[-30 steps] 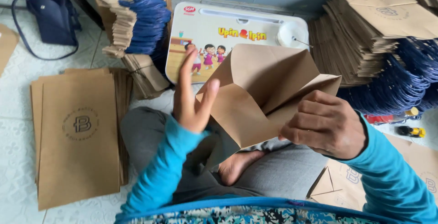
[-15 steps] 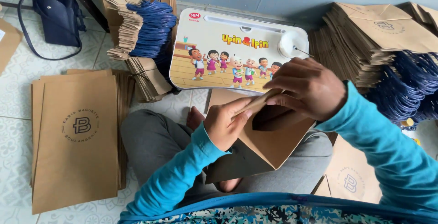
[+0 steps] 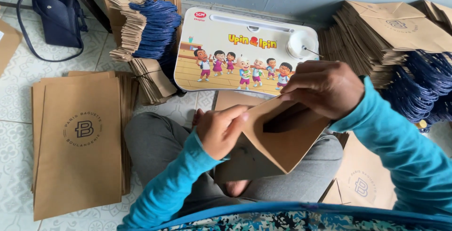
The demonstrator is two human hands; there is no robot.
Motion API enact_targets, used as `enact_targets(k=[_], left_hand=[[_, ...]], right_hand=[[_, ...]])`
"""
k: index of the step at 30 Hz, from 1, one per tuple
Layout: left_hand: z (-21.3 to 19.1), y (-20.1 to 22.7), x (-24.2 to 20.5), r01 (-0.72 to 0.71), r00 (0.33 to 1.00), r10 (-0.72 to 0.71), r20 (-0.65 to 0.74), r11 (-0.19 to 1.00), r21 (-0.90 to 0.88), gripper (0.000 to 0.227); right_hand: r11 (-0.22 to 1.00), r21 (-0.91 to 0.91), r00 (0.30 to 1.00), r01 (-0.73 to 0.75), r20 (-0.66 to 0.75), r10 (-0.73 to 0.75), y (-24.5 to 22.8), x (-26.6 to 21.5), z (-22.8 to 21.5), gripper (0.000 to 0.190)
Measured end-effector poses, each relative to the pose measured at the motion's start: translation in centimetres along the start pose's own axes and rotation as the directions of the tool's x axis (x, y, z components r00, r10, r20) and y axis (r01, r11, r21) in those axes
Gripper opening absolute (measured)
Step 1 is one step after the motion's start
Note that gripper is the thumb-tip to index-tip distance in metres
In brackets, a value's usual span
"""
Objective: Folding the bottom of brown paper bags and opening them to check the shape.
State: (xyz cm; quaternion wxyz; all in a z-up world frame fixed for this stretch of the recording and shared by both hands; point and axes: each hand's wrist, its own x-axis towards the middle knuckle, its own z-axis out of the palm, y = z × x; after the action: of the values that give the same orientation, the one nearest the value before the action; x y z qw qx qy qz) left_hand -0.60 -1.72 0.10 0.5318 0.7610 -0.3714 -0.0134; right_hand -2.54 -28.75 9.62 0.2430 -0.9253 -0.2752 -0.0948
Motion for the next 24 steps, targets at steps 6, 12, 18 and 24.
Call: enact_targets(k=[6, 12, 18, 24], left_hand=[[-2.6, -0.4, 1.5, -0.025, 0.999, 0.023, -0.035, 0.998, -0.05, 0.02], [-5.0, 4.9, 0.6, -0.169, 0.968, 0.217, -0.122, 0.933, 0.318, 0.06], [0.1, 7.3, -2.9, -0.353, 0.92, 0.392, -0.016, 0.843, 0.405, 0.075], [1.6, 7.2, -2.9, -0.437, 0.89, 0.455, 0.003, 0.852, 0.288, 0.019]], right_hand=[[0.979, -0.146, 0.974, -0.143, 0.155, 0.165, -2.0, -0.9, -0.5, 0.005], [0.835, -0.195, 0.828, -0.514, 0.144, 0.543, -2.0, 1.9, -2.4, 0.012], [0.632, 0.063, 0.628, -0.772, 0.22, 0.746, 2.7, 0.8, 0.8, 0.016], [0.954, -0.299, 0.996, -0.024, -0.089, -0.003, -1.8, -0.6, -0.9, 0.06]])
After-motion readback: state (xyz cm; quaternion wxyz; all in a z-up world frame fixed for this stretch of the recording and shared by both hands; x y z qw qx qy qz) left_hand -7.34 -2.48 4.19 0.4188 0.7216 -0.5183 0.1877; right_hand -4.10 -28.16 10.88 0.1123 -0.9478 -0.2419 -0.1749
